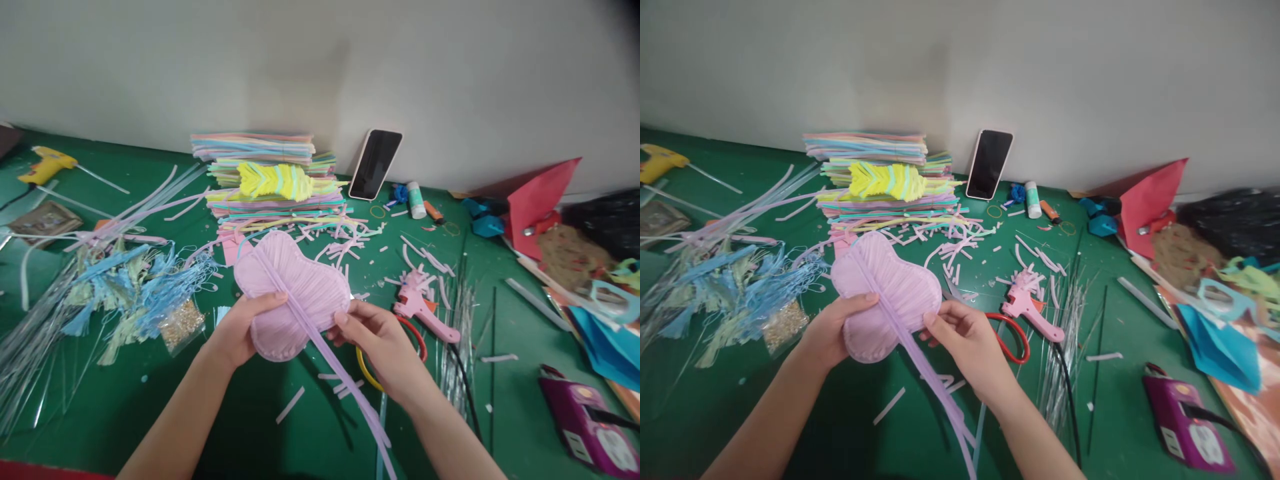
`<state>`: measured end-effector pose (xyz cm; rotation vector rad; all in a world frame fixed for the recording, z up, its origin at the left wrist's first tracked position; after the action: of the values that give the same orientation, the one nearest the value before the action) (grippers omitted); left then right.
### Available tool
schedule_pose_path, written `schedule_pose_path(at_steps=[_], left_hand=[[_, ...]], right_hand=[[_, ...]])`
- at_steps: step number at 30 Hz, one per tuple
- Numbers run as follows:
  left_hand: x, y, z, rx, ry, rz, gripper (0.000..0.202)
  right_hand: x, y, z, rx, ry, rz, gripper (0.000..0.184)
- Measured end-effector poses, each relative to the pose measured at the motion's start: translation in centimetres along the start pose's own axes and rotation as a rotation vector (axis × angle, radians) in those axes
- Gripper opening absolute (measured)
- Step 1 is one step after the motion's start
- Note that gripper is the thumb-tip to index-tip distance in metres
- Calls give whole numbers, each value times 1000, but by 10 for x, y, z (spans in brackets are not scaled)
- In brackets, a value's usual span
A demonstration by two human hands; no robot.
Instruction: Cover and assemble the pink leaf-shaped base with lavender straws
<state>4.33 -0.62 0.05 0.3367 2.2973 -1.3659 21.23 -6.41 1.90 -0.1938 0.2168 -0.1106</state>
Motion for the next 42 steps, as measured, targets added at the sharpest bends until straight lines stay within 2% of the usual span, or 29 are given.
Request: schedule_pose_path(at_steps=[4, 10, 17, 20, 23, 29, 36, 42], left_hand=[[0, -2, -2, -42, 12, -26, 49], [-2, -4, -3, -82, 26, -30, 60], [0, -4, -5, -112, 79, -22, 60], [4, -5, -5, -99, 65, -59, 63], [6, -6, -5, -73, 56, -103, 66], [1, -5, -3, -85, 82, -37, 60], [2, -3, -5, -86, 79, -54, 61], [0, -3, -6, -32, 109, -68, 52]], right_hand=[[-2, 0, -7, -20, 133, -54, 25], [-5, 1, -6, -45, 190, -49, 20], [-1, 1, -2, -14, 101, -81, 21], [0, -1, 1, -24, 79, -32, 28], [4, -1, 5, 21, 25, -46, 32], [2, 1, 2, 62, -66, -78, 28], [0, 0, 2, 68, -104, -103, 30], [3, 0, -6, 6, -3, -22, 30]])
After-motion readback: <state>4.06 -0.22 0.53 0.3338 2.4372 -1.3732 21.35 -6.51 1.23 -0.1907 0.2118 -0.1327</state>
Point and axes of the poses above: each hand's wrist, its own y-axis towards the middle knuckle, its own x-axis out of the back of the hand, z = x × y, the point moved 6 cm from there along y, towards the middle knuckle, and after that the axes turned 14 degrees about x, right-handed, at the moved point
